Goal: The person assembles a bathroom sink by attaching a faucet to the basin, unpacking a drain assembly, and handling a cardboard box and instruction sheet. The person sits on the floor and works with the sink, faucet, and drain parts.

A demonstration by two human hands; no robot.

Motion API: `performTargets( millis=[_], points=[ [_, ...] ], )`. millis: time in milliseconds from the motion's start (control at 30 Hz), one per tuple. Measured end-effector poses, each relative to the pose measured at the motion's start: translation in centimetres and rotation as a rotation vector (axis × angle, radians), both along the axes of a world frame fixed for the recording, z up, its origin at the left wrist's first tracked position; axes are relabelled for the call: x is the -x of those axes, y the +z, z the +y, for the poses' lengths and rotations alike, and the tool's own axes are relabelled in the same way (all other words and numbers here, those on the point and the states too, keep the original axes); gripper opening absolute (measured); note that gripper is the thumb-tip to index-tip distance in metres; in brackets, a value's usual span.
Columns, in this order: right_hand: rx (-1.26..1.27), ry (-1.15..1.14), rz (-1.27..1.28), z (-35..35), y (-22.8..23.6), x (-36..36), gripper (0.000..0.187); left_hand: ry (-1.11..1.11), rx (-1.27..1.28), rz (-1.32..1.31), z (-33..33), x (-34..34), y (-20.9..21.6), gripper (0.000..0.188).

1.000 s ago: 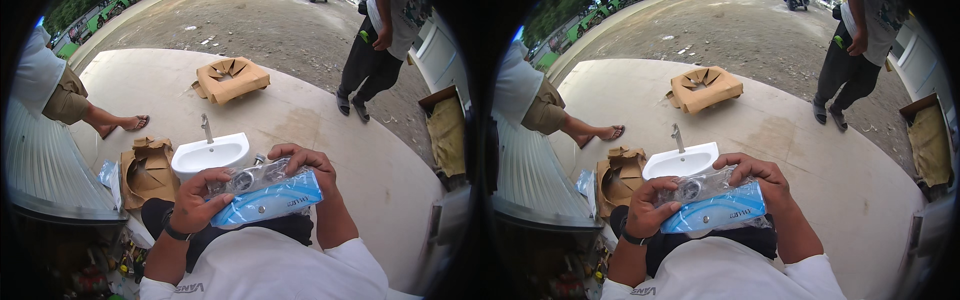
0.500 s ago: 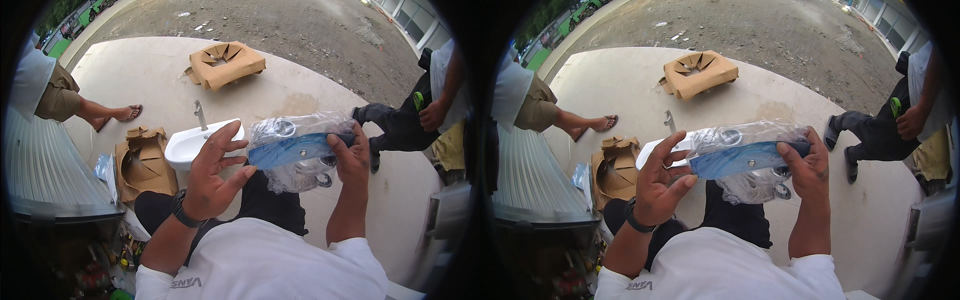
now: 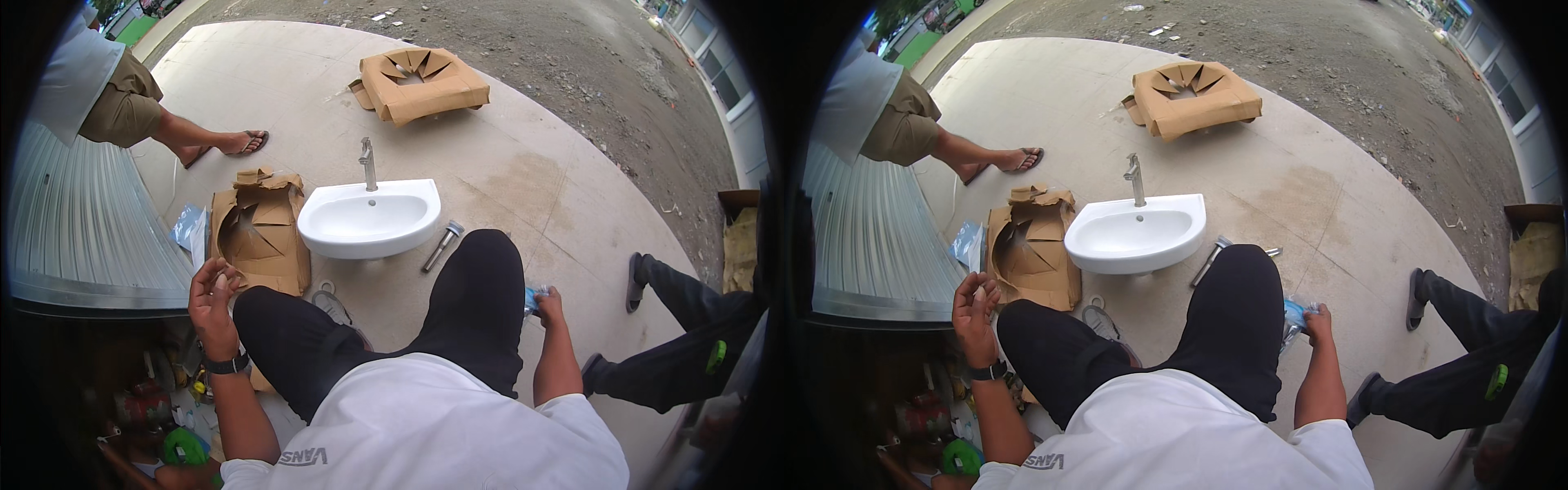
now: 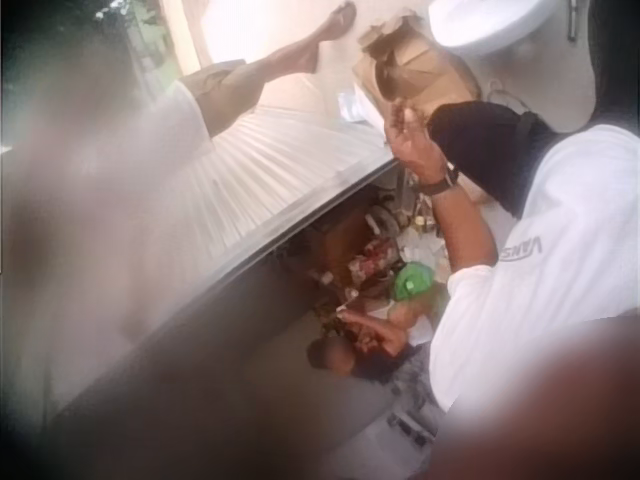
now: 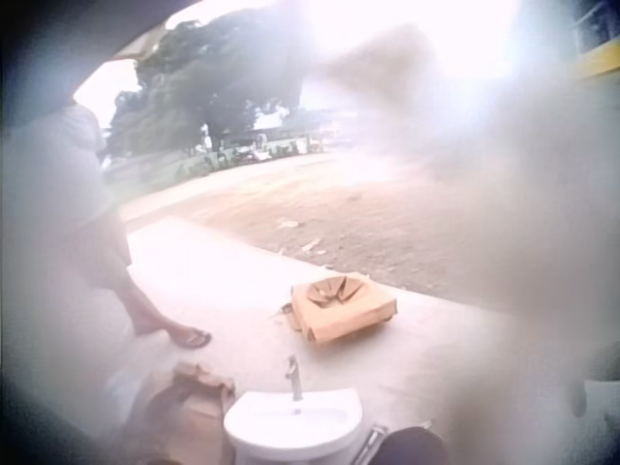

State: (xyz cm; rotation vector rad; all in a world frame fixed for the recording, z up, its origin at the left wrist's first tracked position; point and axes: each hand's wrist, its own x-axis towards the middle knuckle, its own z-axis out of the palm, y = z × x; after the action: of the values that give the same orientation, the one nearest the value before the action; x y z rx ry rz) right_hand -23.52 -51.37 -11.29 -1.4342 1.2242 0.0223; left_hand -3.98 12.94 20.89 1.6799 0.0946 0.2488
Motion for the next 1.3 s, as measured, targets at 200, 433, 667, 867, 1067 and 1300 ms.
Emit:
performTargets(
  millis=[200,433,667,867,1067,1300],
  points=[
    [0.137,0.128,0.634,-1.7,-10.1,3.4,0.035,0.259,0.052,0.136,7.5,0.8,-4.7,0.037],
    [0.465,0.731,0.26,-5.2,0.8,-27.1,0.067,0.413,0.238,0.602,14.7,2.1,-21.2,0.031],
    [-0.13,0.626,0.143,8.0,6.3,-52.1,0.119,0.18,0.236,0.816,16.9,2.3,-35.2,0.032],
    [-0.481,0.133,-0.123,15.4,2.0,-64.3,0.144,0.51,-0.248,1.274,15.1,-4.6,-38.3,0.077],
    [-0.445,-0.025,-0.204,17.5,-2.4,-70.7,0.097,0.445,-0.134,1.195,15.3,-7.3,-40.8,0.069],
    [-0.432,-0.194,-0.58,10.6,-3.5,-69.7,0.047,0.543,0.58,1.042,17.3,-6.1,-42.5,0.042]
  ],
)
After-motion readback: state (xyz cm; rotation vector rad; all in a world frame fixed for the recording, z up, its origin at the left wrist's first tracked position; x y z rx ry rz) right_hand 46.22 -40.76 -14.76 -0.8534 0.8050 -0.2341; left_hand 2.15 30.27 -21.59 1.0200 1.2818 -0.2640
